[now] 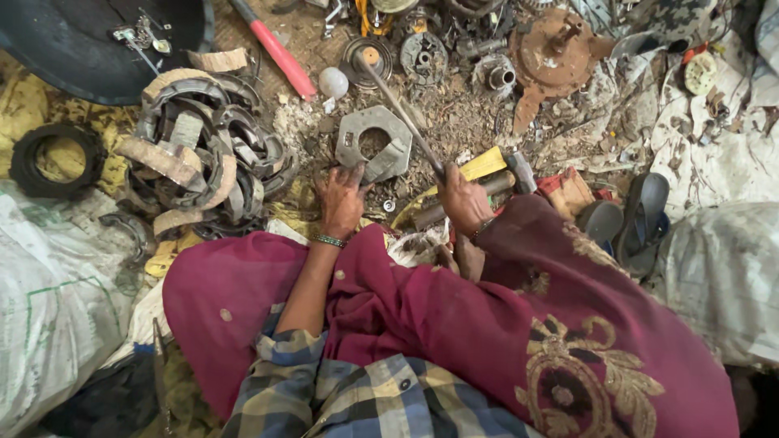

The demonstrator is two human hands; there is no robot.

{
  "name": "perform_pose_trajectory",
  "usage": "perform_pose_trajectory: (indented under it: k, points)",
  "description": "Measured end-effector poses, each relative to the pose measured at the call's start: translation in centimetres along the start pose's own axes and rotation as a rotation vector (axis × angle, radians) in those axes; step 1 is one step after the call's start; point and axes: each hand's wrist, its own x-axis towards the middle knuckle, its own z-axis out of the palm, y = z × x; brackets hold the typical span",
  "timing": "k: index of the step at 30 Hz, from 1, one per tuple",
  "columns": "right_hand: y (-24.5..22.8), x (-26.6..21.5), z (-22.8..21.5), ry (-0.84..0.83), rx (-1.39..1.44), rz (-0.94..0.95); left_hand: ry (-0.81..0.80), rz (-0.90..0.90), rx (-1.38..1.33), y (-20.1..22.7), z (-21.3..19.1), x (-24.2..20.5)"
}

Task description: The person sits on the floor and repeatedly strikes a curved metal piece with a hammer while holding it against a metal anvil. The person adjusts the metal piece's position several times and continues hammering until the end of the clip.

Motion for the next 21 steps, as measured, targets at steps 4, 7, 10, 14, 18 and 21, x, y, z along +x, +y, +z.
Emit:
perform_pose_trajectory:
  k: [4,7,10,14,18,21]
  points:
    - [0.1,-0.2,0.1,0.219,0.067,-0.175,0.020,-0.006,-0.065,0.1,-0.1,0.3]
    - [0.5,0.0,0.1,-0.101,0.002,-0.058,0.027,-0.016,-0.080,0.2,-0.6,-0.1]
    - [1.4,0.9,-0.7,-0.062,-0.081,0.018,0.025,-0.031,-0.078,0.3,-1.0,-0.2]
    - [2.2,0.4,-0.6,0.207,0.094,-0.047,0.075,0.038,0.034,-0.1,-0.7,-0.6]
    - [2.3,-0.1,0.7,0.186,0.196,0.029,0.081,0.028,-0.013,-0.2,-0.6,-0.5]
    - [1.5,0.2,2.4,-0.056,0.072,0.000,0.066,0.037,0.007,-0.2,-0.7,-0.7]
